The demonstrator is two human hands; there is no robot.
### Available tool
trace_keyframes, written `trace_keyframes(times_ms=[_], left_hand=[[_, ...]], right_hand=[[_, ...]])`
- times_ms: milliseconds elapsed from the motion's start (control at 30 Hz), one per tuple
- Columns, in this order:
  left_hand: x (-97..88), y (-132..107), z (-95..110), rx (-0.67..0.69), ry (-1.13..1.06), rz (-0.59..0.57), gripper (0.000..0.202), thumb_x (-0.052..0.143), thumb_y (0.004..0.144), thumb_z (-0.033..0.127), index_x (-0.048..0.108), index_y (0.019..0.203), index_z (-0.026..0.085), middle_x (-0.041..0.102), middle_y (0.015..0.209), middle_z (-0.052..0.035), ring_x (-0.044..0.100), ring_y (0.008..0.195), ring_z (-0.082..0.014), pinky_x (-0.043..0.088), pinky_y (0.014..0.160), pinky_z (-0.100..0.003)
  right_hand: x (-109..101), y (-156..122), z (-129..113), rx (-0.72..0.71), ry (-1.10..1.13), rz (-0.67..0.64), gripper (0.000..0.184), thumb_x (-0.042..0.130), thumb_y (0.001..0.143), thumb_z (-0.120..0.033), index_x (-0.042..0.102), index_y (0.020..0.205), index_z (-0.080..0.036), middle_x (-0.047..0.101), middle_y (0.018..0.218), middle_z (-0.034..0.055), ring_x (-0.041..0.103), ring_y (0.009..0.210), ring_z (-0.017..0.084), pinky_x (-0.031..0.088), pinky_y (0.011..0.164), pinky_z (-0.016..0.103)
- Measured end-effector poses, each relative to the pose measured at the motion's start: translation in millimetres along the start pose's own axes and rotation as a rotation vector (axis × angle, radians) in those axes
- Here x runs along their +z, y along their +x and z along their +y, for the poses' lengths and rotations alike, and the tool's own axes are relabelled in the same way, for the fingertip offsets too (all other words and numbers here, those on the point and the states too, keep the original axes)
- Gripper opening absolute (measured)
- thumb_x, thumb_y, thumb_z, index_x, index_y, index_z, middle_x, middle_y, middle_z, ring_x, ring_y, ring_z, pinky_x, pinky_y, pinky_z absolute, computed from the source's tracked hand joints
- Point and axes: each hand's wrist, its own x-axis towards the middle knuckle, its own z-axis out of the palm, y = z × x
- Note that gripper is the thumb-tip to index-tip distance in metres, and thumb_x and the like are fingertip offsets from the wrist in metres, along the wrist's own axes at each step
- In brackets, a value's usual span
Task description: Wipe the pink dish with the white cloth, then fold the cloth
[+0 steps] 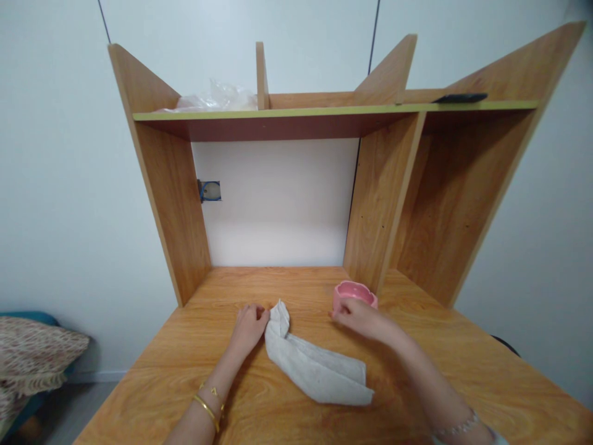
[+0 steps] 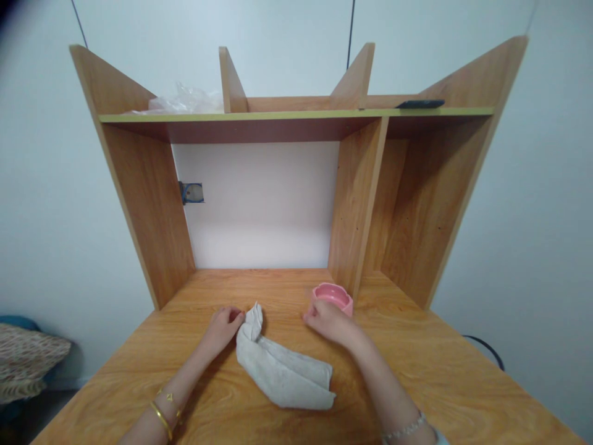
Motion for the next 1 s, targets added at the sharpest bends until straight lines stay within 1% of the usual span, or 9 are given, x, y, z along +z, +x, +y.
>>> trace_keyframes(times_ms=[100,133,233,367,533,667,767,900,1000], left_hand=[[1.0,1,-2,-0.022,-0.021,-0.029,0.027,0.050,0.070,0.033,0.060,0.085,0.013,0.064,0.079,-0.0094,0.058,0.075,-0.0211,0.040,0.068,-0.029],[1.2,2,-3,-0.033,-0.023,-0.035,0.028,0.050,0.070,0.032,0.059,0.090,0.013,0.064,0.080,-0.0093,0.058,0.075,-0.0202,0.040,0.068,-0.028],[2.0,3,-4,-0.062,-0.012,-0.065,0.030,0.050,0.070,0.030,0.059,0.093,0.012,0.065,0.078,-0.0080,0.059,0.073,-0.0189,0.041,0.066,-0.026],[1.5,4,-2,-0.085,0.052,-0.142,0.019,0.052,0.069,0.026,0.062,0.078,0.013,0.065,0.072,-0.0056,0.058,0.072,-0.0192,0.040,0.066,-0.027],[-9.9,5,5,-0.111,0.161,-0.188,0.009,0.053,0.066,0.019,0.060,0.071,0.015,0.064,0.074,-0.0055,0.057,0.078,-0.0195,0.038,0.071,-0.027],[-24.8,7,8,-0.159,0.211,-0.178,0.010,0.049,0.069,0.019,0.055,0.076,0.016,0.064,0.079,-0.0050,0.058,0.076,-0.0177,0.039,0.066,-0.025],[-35.2,8,8,-0.210,0.260,-0.154,0.014,0.045,0.073,0.023,0.050,0.083,0.016,0.064,0.080,-0.0067,0.059,0.074,-0.0196,0.039,0.063,-0.027],[-46.0,6,14,-0.276,0.368,-0.134,0.021,0.042,0.075,0.029,0.046,0.092,0.017,0.064,0.083,-0.0102,0.059,0.080,-0.0258,0.038,0.069,-0.034],[-49.3,1,20,-0.267,0.510,-0.118,0.023,0.042,0.074,0.029,0.046,0.093,0.016,0.063,0.092,-0.0127,0.056,0.090,-0.0285,0.036,0.075,-0.038]], right_hand=[[8,-10,3,-0.022,-0.068,-0.336,0.026,0.061,0.064,-0.037,0.052,0.049,-0.017,0.050,0.047,-0.0026,0.041,0.045,0.009,0.025,0.043,0.020],[8,-12,4,-0.027,-0.082,-0.411,0.027,0.062,0.063,-0.038,0.053,0.049,-0.017,0.049,0.045,-0.0034,0.039,0.043,0.008,0.023,0.042,0.020],[8,-16,2,-0.053,-0.102,-0.561,0.025,0.059,0.065,-0.038,0.055,0.053,-0.017,0.046,0.046,-0.0050,0.036,0.043,0.007,0.022,0.041,0.019],[8,-16,-5,-0.049,-0.139,-0.679,0.013,0.061,0.060,-0.028,0.059,0.064,-0.015,0.051,0.055,-0.0044,0.041,0.050,0.008,0.026,0.044,0.019],[12,-11,-1,-0.081,-0.010,-0.544,0.014,0.056,0.058,-0.013,0.055,0.072,-0.015,0.051,0.063,-0.0043,0.043,0.056,0.008,0.026,0.046,0.018],[13,-3,9,-0.047,0.037,-0.399,0.014,0.054,0.062,-0.017,0.053,0.076,-0.016,0.049,0.063,-0.0045,0.042,0.057,0.008,0.027,0.046,0.018],[13,1,14,-0.003,0.041,-0.308,0.012,0.054,0.063,-0.018,0.052,0.075,-0.015,0.047,0.061,-0.0044,0.042,0.056,0.009,0.027,0.046,0.019],[13,3,16,0.038,0.047,-0.260,0.012,0.054,0.066,-0.022,0.050,0.075,-0.016,0.047,0.060,-0.0043,0.042,0.052,0.008,0.027,0.043,0.018],[13,1,15,0.063,0.100,-0.241,0.017,0.053,0.070,-0.031,0.050,0.078,-0.016,0.048,0.060,-0.0042,0.042,0.047,0.007,0.027,0.040,0.018]])
